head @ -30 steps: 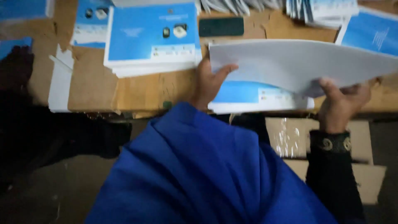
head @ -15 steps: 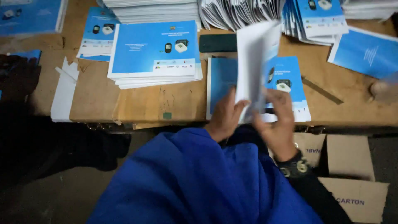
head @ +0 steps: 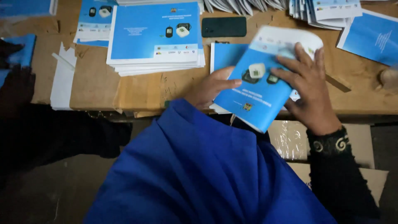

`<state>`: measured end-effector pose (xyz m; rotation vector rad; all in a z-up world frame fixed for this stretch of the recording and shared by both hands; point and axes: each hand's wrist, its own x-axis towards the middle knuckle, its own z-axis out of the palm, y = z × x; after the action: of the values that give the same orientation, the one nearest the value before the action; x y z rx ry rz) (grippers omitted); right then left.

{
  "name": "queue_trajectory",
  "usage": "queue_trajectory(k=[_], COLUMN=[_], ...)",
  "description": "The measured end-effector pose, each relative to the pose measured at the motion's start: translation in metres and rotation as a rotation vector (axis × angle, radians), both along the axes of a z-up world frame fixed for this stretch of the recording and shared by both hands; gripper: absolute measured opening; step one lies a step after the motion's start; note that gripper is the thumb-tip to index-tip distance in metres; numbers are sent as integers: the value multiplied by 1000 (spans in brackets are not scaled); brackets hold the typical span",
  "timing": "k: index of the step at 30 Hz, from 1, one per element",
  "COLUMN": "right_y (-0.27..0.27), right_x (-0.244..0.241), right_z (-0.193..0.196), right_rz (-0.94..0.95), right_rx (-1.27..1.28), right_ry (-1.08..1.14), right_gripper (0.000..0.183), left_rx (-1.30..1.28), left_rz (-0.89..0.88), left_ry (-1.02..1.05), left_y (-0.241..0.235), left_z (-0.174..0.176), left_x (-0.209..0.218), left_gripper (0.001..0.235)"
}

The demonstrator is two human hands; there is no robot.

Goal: The person is manually folding printed sheets and using a wooden block to crease the edges to create booklets.

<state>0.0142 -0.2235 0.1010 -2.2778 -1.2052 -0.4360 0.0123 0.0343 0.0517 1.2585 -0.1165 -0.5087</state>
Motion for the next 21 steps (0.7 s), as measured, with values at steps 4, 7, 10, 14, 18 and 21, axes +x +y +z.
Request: queue_trajectory(k=[4,7,10,14,18,21], right_y=[-2,-13,-18,-17,-19,-18], right_x=[1,-10,-13,-22,-26,-29], right_z=[6,10,9,8,7,10], right_rz=[-49,-214,-314,-375,-372,-365], right_rx=[24,-35,-115,-146,-124,-131], right_ry=[-145,-144,-328,-327,-300,-313], right_gripper=[25,38,24,19,22,25], left_rx=[339,322,459,510,483,532], left_rz=[70,375,207,186,237,256], left_ry=[-175,-831,-1212,-1386,-1373,-1348], left_y=[7,17,8,-8,-12,-13], left_z=[24,33,65,55,58,56], left_x=[-2,-8,-26,-26,-30,-34], left_gripper=[61,51,56,52,33,31])
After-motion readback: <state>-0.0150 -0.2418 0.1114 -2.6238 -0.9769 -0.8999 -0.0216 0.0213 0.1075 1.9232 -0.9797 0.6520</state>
